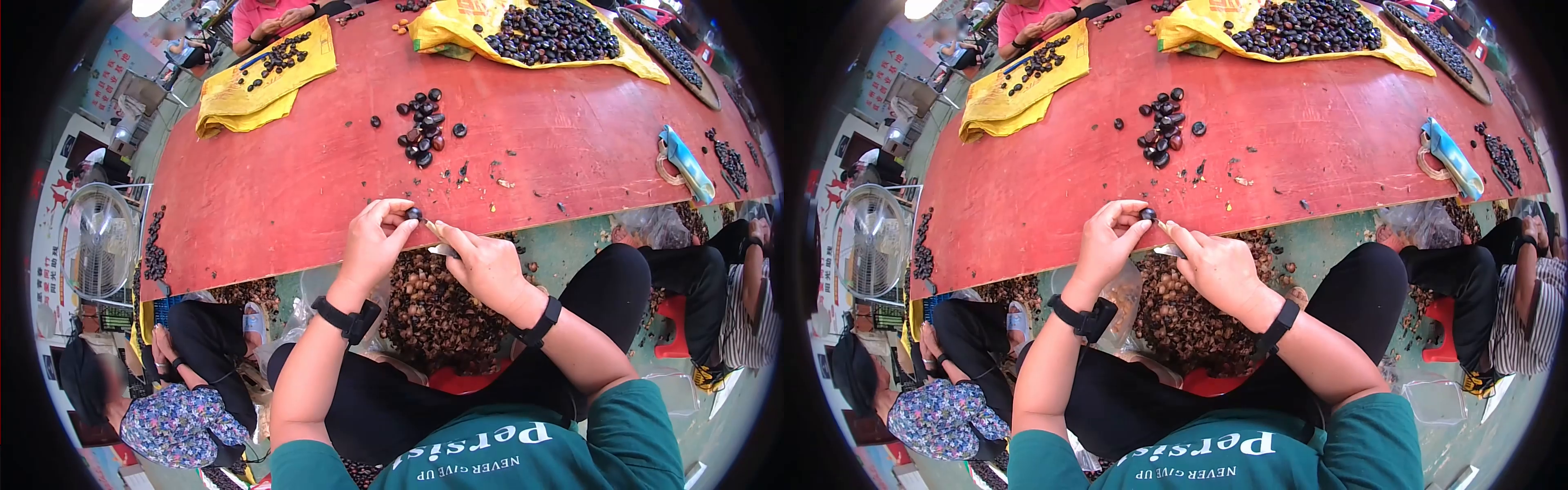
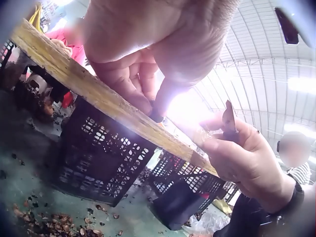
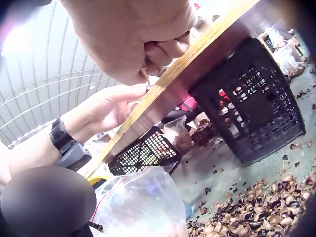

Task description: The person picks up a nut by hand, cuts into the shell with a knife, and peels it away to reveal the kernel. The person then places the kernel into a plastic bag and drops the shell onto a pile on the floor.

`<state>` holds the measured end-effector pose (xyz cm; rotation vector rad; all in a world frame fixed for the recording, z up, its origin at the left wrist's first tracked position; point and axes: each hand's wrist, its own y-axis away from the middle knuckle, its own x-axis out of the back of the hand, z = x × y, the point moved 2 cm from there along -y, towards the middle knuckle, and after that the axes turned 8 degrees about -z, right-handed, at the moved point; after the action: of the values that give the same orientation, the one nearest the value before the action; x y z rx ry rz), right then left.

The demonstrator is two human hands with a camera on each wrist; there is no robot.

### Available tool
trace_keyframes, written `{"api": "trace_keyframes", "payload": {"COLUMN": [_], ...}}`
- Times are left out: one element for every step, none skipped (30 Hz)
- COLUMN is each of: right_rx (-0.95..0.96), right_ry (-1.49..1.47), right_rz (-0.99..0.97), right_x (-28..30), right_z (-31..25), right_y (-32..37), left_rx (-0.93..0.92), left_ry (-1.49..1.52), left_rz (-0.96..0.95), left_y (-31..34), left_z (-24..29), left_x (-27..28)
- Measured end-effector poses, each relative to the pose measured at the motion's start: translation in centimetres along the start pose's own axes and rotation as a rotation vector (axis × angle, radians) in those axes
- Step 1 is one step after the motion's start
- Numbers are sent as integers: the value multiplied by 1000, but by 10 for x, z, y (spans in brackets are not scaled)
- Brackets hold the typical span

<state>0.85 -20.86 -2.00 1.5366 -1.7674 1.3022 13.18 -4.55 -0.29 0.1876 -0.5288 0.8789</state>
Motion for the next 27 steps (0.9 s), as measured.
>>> {"api": "trace_keyframes", "payload": {"right_rx": [-3,-7,-16,-25,-32,-46,-59,-69,-101,-134,-169,-155,-179,-203,-236,-262,-288,-313,-351,-316,-282,-250,-195,-98,-131,-167,-202], "right_ry": [2,3,16,29,41,33,25,19,3,-14,-30,14,86,157,177,184,191,200,151,36,-78,-192,-374,-619,-804,-988,-1072], "right_rz": [-4,-10,-29,-48,-68,-65,-62,-58,-53,-49,-44,-12,-43,-74,-59,-14,31,75,39,35,26,16,-12,10,-83,-177,-302], "right_x": [0,0,-1,0,0,0,0,1,5,12,17,22,27,31,35,35,35,36,44,50,53,55,56,46,46,52,59], "right_z": [0,0,-1,-1,-2,-2,-2,-1,0,3,8,15,21,25,25,25,24,23,10,3,-4,-10,-17,-21,-34,-47,-55], "right_y": [0,0,1,2,2,2,1,0,-4,-9,-14,-18,-21,-24,-28,-29,-31,-32,-33,-32,-29,-25,-21,-16,-13,-10,-8], "left_rx": [3,-1,-4,-8,-3,3,7,11,15,22,27,34,43,52,61,71,119,111,103,95,90,70,49,28,11,-4,-18], "left_ry": [5,1,-2,-6,-20,-34,-47,-49,-51,-53,51,155,258,372,483,593,696,725,756,789,800,790,779,767,751,753,755], "left_rz": [9,19,30,42,57,74,91,79,67,52,61,65,67,45,25,5,13,35,57,81,94,121,145,169,184,190,194], "left_y": [0,1,2,3,3,2,1,1,1,2,3,6,11,17,25,34,43,51,58,64,69,74,78,81,84,86,88], "left_z": [0,0,2,4,4,4,4,3,4,5,5,8,12,17,32,46,56,64,71,76,78,76,75,72,66,63,61], "left_x": [0,-1,-3,-4,-5,-6,-6,-4,-3,-2,0,2,4,6,11,15,16,16,15,14,14,12,9,7,4,2,1]}}
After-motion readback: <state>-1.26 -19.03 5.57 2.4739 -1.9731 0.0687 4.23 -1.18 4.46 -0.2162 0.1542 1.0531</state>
